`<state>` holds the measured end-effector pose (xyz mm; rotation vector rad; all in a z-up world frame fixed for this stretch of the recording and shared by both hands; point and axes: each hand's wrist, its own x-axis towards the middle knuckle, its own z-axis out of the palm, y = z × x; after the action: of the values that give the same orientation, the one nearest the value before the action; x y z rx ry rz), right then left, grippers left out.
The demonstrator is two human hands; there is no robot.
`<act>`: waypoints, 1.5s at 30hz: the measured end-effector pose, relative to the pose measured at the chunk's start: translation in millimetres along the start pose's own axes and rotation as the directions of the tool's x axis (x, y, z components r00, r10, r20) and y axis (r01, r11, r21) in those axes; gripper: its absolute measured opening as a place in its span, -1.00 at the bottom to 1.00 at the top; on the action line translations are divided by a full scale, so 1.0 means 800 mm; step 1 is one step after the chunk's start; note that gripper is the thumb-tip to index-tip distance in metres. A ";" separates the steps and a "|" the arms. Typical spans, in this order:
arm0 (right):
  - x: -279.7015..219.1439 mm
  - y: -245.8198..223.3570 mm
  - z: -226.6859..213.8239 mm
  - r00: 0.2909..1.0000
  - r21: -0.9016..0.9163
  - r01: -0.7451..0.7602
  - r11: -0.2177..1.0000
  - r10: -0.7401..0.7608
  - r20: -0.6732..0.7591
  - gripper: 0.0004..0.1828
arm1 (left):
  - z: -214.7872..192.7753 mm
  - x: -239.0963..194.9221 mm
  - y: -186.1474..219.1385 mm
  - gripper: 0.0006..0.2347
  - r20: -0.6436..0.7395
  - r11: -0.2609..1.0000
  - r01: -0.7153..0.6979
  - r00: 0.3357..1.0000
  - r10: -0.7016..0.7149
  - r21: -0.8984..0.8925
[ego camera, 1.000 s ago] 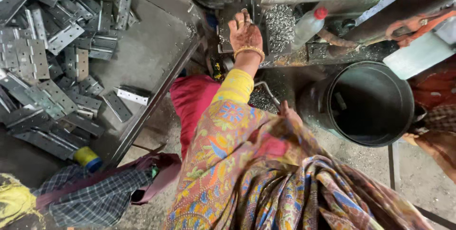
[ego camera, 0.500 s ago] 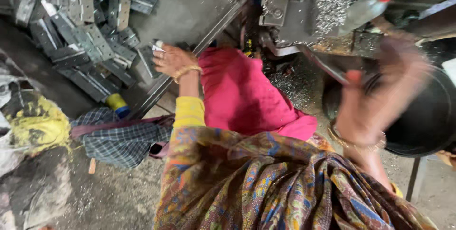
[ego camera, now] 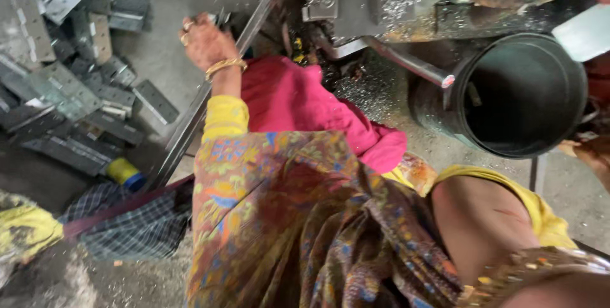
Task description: The person places metal pieces into a machine and then uses a hand-operated lever to press or bend them, handling the pieces one at a time and moving finished items into a container.
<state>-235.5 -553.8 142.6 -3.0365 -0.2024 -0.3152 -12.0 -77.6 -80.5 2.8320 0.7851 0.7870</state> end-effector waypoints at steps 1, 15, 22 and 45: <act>0.000 0.003 0.001 1.000 -0.006 -0.006 1.000 0.006 0.008 -0.48 | -0.012 -0.009 0.000 -0.58 -0.095 0.990 -0.107 0.989 0.115 0.089; 0.123 -0.013 0.100 0.993 -0.023 -0.007 1.000 0.010 0.122 -0.60 | -0.043 -0.045 0.259 -0.71 0.312 0.866 0.016 0.936 0.162 -0.499; 0.118 -0.011 0.118 0.987 -0.118 0.077 0.990 -0.059 0.149 -0.64 | -0.082 -0.138 0.316 -0.79 0.277 0.885 -0.424 0.842 0.464 -0.193; 0.021 0.057 0.374 0.827 0.111 -0.323 0.940 0.223 0.515 -0.57 | -0.066 -0.099 0.338 -0.65 0.403 0.865 -0.499 0.780 0.478 -0.061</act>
<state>-153.4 -568.4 -149.1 -2.8273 0.1706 0.4892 26.0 -352.5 -10.0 3.1156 -0.0049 0.1807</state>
